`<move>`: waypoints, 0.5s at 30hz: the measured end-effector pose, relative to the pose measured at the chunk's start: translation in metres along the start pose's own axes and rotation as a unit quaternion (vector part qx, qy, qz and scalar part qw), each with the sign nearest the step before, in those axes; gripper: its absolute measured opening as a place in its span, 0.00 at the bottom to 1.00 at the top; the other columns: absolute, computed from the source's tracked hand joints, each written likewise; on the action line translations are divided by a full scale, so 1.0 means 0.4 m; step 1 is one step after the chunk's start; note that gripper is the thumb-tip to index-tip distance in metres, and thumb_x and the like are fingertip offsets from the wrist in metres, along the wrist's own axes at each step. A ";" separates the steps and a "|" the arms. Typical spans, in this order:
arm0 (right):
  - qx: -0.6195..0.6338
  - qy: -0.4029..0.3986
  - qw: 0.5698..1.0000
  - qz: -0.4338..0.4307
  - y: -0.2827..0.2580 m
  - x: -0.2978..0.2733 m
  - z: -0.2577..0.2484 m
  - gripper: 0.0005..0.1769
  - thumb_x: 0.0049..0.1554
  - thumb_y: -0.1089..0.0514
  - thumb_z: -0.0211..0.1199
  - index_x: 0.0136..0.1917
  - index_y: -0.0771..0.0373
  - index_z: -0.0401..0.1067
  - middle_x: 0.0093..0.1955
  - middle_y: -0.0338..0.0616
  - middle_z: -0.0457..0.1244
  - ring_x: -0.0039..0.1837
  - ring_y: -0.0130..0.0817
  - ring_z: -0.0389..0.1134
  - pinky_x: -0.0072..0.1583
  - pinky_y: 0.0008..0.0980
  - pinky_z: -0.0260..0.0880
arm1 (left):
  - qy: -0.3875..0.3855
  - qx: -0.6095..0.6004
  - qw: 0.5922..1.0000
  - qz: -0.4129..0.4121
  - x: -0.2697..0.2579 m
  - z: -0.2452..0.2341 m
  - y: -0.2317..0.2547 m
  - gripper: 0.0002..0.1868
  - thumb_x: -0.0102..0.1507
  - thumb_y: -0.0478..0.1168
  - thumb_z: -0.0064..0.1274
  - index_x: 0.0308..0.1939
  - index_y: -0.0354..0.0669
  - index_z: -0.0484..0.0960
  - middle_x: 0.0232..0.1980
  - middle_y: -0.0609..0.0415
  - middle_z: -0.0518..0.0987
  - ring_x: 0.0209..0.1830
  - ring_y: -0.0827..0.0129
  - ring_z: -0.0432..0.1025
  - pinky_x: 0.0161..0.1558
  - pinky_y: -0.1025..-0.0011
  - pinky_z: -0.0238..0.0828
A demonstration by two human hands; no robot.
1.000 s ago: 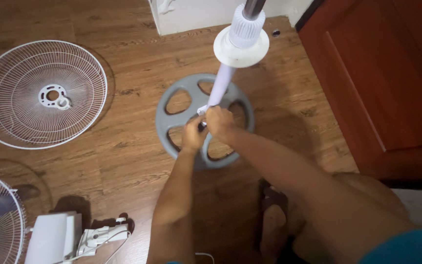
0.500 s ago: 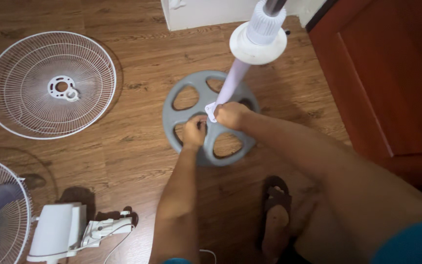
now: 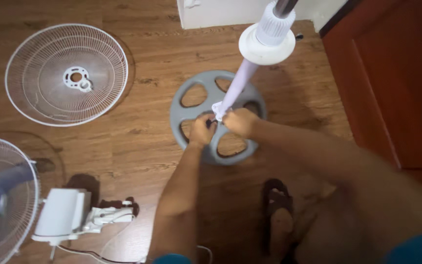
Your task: The person assembles a standing fan by securing the pole to the base, attaching the motor housing, and mounting the front grille. The person uses a screwdriver to tighten the base and aligns components by hand.
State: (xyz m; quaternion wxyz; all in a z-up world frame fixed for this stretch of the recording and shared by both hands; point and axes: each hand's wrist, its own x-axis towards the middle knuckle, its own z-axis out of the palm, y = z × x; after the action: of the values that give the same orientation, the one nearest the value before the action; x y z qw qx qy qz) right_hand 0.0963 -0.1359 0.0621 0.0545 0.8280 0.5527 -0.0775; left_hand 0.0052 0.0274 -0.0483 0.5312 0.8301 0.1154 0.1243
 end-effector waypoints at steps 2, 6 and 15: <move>0.033 -0.021 0.999 -0.012 0.045 -0.052 -0.014 0.06 0.53 0.60 0.61 0.42 0.63 0.77 0.43 0.53 0.70 0.44 0.49 0.74 0.43 0.46 0.75 | 0.014 0.025 0.999 0.043 0.000 0.006 0.004 0.16 0.56 0.37 0.64 0.48 0.40 0.85 0.48 0.44 0.83 0.49 0.52 0.76 0.53 0.60 0.73; 0.088 -0.011 0.995 0.056 0.217 -0.110 -0.091 0.08 0.57 0.56 0.61 0.43 0.62 0.76 0.45 0.52 0.70 0.47 0.51 0.73 0.49 0.49 0.74 | 0.042 0.038 0.994 0.098 -0.001 0.026 0.063 0.31 0.51 0.38 0.69 0.57 0.36 0.78 0.56 0.39 0.79 0.56 0.44 0.73 0.59 0.55 0.68; 0.167 0.062 0.984 -0.016 0.301 0.036 -0.115 0.10 0.56 0.57 0.63 0.50 0.59 0.78 0.52 0.54 0.69 0.53 0.53 0.71 0.55 0.49 0.71 | 0.015 -0.222 0.975 0.008 0.063 0.058 0.180 0.33 0.54 0.31 0.66 0.62 0.31 0.70 0.51 0.46 0.78 0.50 0.63 0.76 0.53 0.64 0.77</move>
State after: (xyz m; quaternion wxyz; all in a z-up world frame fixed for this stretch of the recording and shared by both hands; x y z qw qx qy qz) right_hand 0.2162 -0.1610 0.1052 -0.1201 0.8198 0.5474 -0.1179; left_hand 0.0408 -0.0139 0.0100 0.6997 0.6902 0.0859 0.1632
